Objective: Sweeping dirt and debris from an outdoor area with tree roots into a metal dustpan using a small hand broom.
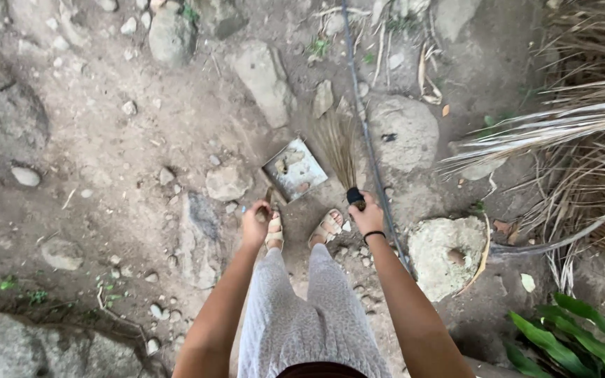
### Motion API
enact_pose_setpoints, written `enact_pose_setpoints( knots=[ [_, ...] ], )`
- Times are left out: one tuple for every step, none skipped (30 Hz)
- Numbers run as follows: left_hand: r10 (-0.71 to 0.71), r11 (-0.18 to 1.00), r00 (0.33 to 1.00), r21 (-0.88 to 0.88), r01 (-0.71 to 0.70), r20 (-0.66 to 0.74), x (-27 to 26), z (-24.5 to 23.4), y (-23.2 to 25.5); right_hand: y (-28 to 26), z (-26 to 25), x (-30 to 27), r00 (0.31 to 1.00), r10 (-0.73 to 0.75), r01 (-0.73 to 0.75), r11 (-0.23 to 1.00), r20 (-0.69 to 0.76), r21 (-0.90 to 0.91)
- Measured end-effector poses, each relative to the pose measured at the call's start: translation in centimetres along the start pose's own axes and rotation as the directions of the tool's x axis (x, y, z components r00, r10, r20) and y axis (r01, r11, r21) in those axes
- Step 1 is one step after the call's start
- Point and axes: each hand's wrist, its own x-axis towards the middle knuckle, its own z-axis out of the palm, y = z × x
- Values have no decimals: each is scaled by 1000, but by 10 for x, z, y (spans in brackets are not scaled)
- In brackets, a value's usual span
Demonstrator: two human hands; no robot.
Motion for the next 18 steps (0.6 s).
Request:
enact_pose_setpoints(
  knots=[
    [-9, 1000, 1000, 7, 9, 3, 1, -2, 1, -6, 2, -10, 1000, 8, -8, 1000, 9, 2],
    [2, 1000, 1000, 7, -2, 5, 3, -5, 3, -13, 4, -19, 996, 77, -71, 991, 49, -116],
    [16, 1000, 1000, 4, -16, 10, 6, -5, 5, -19, 3, -29, 986, 151, -130, 963, 76, -235],
    [11, 1000, 1000, 8, -11, 18, 4, -11, 4, -21, -8, -52, 984, 161, -139, 962, 79, -235],
    [19, 1000, 1000, 1, -19, 9, 6, -12, 7, -22, -25, -69, 992, 123, -119, 985, 28, -123],
    [27, 1000, 1000, -7, -27, -1, 7, -12, 10, -23, -43, -88, 995, 91, -92, 996, -28, -12],
    [31, 999, 1000, -12, -31, 2, 8, -12, 3, -25, -62, -104, 995, 91, -92, 996, -35, -14],
    [23, 1000, 1000, -8, -24, -17, 8, -13, -3, -26, -81, -121, 997, 49, -47, 998, -53, 43],
    [21, 1000, 999, -5, -21, -38, 13, -12, -7, -28, -100, -135, 997, 2, 5, 995, -76, 99],
    [30, 999, 999, -11, -30, -38, 15, -12, -8, -39, -118, -141, 996, -3, 11, 995, -86, 97],
    [24, 1000, 998, -12, -25, -57, 16, -13, -11, -50, -135, -149, 995, 74, -70, 995, -63, 71],
    [18, 1000, 997, -12, -19, -76, 17, -13, -13, -60, -152, -157, 988, 152, -150, 988, -42, 43],
    [26, 1000, 997, -15, -28, -76, 19, -15, -14, -63, -163, -160, 988, 149, -147, 988, -50, 45],
    [6, 1000, 996, -30, -9, -94, 21, -16, -14, -66, -174, -163, 981, 192, -192, 981, 3, 15],
    [-13, 999, 994, -43, 9, -111, 22, -19, -14, -69, -183, -167, 970, 236, -236, 972, 54, -14],
    [-5, 999, 994, -44, 0, -110, 24, -22, -19, -62, -188, -170, 971, 234, -234, 972, 47, -9],
    [-26, 996, 993, -89, 15, -119, 26, -25, -23, -56, -193, -172, 966, 255, -256, 966, 46, 35],
    [-47, 991, 991, -134, 30, -127, 28, -28, -26, -49, -198, -175, 960, 275, -278, 957, 46, 80]
  ],
)
